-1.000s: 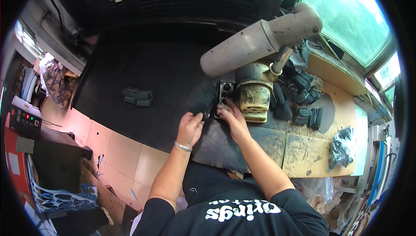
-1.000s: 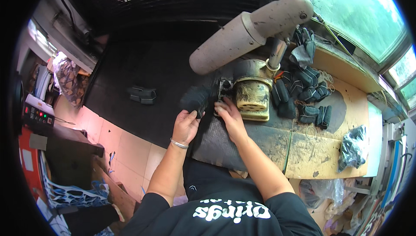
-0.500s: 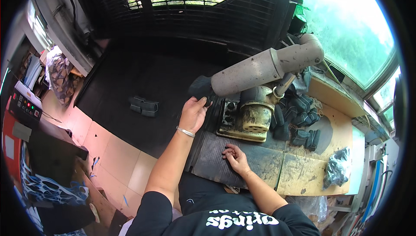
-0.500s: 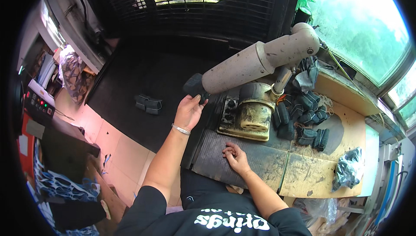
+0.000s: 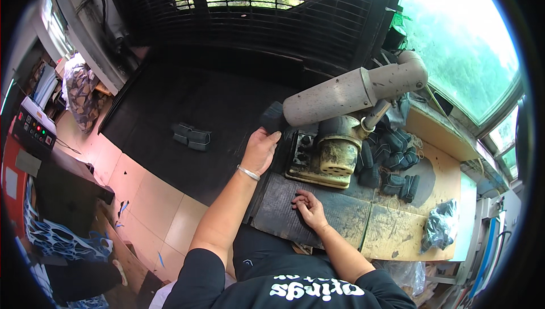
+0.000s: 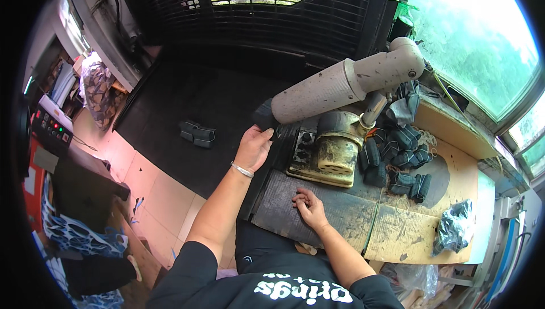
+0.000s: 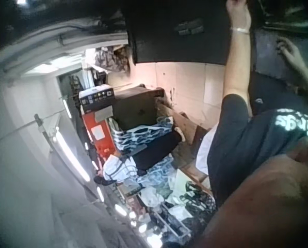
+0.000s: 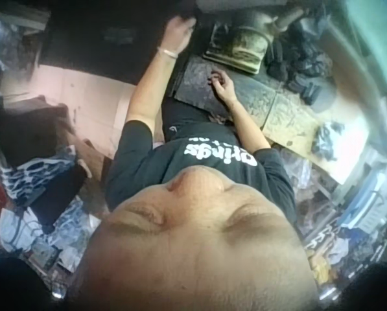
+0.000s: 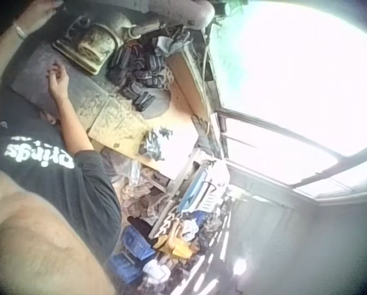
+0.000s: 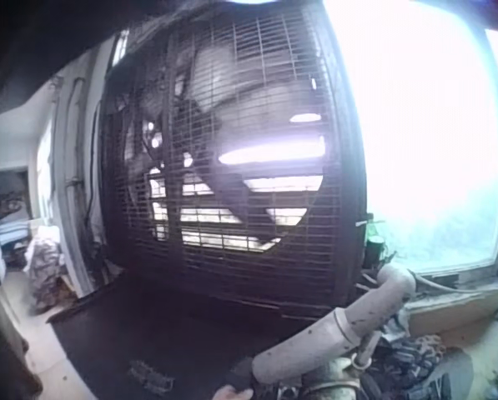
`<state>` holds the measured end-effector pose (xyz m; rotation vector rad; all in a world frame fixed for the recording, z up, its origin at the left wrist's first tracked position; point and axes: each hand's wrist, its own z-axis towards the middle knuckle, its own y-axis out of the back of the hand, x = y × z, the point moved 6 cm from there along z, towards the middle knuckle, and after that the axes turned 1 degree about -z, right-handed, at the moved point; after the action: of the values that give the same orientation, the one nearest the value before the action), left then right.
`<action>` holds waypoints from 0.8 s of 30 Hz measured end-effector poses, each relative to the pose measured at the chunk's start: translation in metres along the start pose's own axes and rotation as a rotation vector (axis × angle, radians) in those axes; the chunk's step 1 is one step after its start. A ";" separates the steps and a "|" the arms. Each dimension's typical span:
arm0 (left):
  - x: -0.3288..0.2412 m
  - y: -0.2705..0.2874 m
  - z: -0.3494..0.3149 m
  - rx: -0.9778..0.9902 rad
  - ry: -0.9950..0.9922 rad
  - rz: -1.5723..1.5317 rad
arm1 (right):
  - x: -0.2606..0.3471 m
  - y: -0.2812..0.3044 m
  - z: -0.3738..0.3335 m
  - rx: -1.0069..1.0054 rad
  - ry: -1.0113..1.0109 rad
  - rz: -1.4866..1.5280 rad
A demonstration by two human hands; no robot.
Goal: Shaping black shoe heel counters using a heated post machine in a shoe factory.
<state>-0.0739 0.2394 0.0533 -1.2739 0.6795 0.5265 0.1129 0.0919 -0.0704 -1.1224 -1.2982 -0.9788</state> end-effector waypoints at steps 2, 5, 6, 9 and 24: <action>-0.001 0.001 0.000 0.022 -0.017 -0.004 | 0.001 -0.001 0.000 0.002 0.001 0.001; -0.010 -0.010 -0.003 0.025 -0.047 -0.027 | -0.002 0.001 0.000 0.002 -0.002 0.005; -0.014 -0.009 -0.005 0.016 -0.048 -0.036 | -0.002 0.001 0.000 0.004 -0.001 0.007; -0.022 -0.013 -0.009 0.009 -0.059 -0.065 | -0.002 0.001 0.000 0.008 0.000 0.003; -0.027 -0.017 -0.021 0.013 -0.038 -0.099 | 0.001 0.000 -0.001 0.023 -0.004 0.007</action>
<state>-0.0837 0.2158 0.0812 -1.2753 0.5846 0.4627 0.1135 0.0913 -0.0698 -1.1107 -1.3050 -0.9547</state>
